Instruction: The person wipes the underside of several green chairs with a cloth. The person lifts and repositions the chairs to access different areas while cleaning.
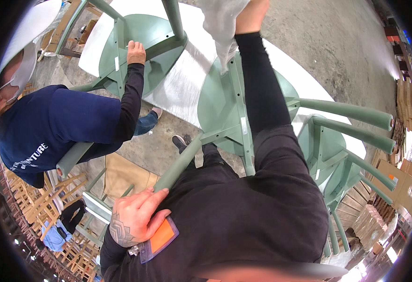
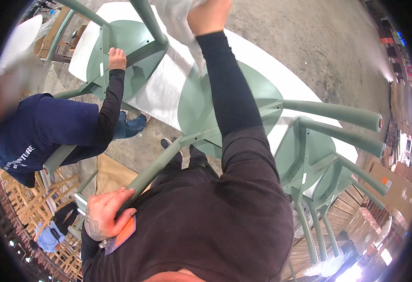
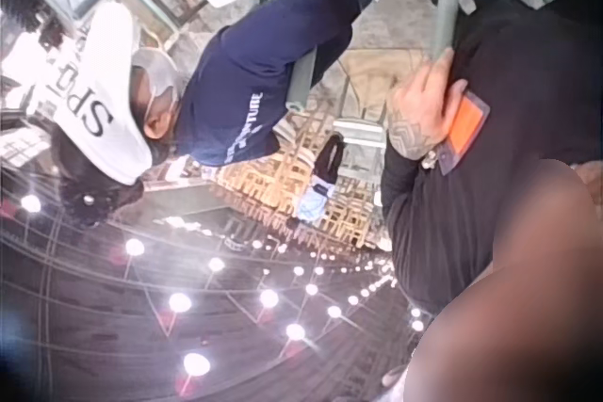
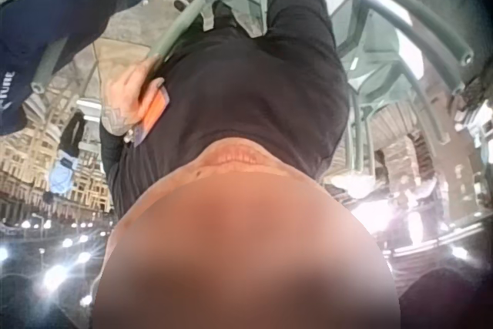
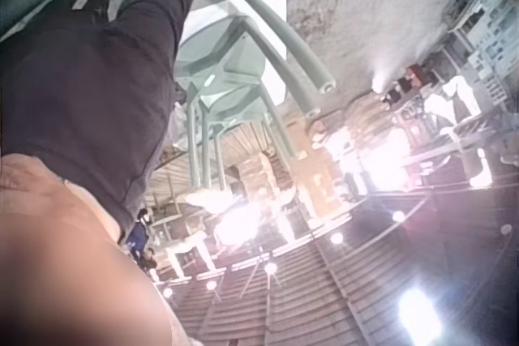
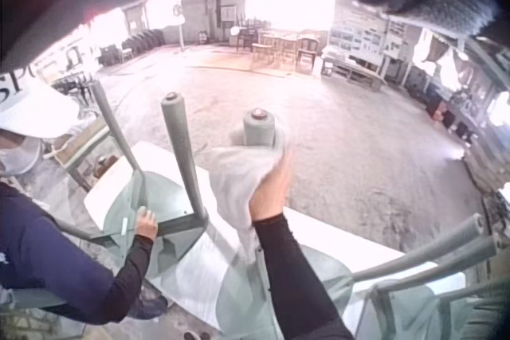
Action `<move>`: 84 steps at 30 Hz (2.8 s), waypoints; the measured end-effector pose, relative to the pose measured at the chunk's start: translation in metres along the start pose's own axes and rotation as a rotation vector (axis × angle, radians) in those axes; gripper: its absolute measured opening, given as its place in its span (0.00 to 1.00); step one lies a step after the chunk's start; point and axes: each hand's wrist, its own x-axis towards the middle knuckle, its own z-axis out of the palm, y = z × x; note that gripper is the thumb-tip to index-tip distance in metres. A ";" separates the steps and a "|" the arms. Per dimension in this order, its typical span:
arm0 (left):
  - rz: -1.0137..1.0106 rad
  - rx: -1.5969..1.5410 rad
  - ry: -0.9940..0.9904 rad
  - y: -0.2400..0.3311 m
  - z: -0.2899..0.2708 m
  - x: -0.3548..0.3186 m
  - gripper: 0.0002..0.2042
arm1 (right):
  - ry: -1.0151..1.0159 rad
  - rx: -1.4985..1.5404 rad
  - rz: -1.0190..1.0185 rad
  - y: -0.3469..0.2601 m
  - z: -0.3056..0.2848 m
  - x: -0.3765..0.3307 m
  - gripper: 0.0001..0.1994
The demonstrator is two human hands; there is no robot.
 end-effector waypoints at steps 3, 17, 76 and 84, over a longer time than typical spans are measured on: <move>0.018 0.057 -0.011 0.002 -0.002 -0.001 0.23 | -0.249 -0.012 0.541 0.008 -0.013 -0.098 0.50; 0.109 -0.040 0.183 -0.011 0.015 -0.015 0.23 | -1.014 -0.809 0.312 -0.012 -0.137 -0.215 0.14; 0.194 -0.954 0.647 -0.007 0.294 0.094 0.22 | -0.502 0.401 1.303 -0.301 -0.508 -0.369 0.22; 0.150 0.480 0.460 -0.055 0.353 0.180 0.32 | -0.011 0.321 0.639 -0.308 -0.486 -0.332 0.53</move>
